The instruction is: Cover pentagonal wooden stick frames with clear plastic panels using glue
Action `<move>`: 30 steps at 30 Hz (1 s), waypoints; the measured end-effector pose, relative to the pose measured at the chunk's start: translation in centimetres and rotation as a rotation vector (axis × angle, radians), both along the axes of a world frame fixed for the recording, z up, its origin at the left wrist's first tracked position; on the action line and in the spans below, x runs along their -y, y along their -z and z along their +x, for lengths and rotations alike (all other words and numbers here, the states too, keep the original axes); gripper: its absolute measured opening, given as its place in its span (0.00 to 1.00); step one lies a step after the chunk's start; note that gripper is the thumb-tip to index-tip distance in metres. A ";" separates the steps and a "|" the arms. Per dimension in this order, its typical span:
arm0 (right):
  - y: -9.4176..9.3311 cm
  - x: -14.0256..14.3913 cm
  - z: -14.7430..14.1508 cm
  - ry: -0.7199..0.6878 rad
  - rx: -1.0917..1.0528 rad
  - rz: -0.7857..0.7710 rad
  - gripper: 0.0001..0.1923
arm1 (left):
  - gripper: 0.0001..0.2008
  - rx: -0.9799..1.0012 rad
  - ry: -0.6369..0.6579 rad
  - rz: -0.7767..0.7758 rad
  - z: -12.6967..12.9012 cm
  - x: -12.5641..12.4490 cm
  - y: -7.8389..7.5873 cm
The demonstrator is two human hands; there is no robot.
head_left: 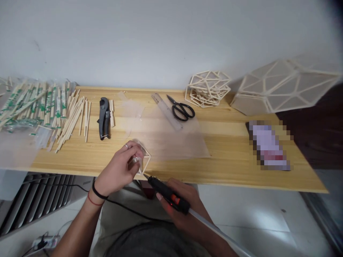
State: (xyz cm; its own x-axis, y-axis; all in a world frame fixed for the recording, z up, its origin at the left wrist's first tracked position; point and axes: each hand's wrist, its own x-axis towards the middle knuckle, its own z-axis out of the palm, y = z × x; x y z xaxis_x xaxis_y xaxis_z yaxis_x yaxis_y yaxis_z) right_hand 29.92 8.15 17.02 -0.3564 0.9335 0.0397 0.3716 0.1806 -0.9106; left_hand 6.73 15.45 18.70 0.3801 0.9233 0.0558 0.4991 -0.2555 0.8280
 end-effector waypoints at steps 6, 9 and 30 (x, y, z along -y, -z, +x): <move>0.2 -0.2 -0.4 -0.009 0.011 -0.019 0.09 | 0.10 0.012 0.001 0.019 0.1 -0.1 0.1; 0.1 -0.2 -0.6 -0.014 0.026 -0.026 0.09 | 0.09 0.017 0.000 0.034 0.1 -0.1 0.1; -0.1 -0.5 -0.4 0.000 0.096 -0.077 0.08 | 0.10 0.015 -0.002 0.035 0.1 -0.1 0.1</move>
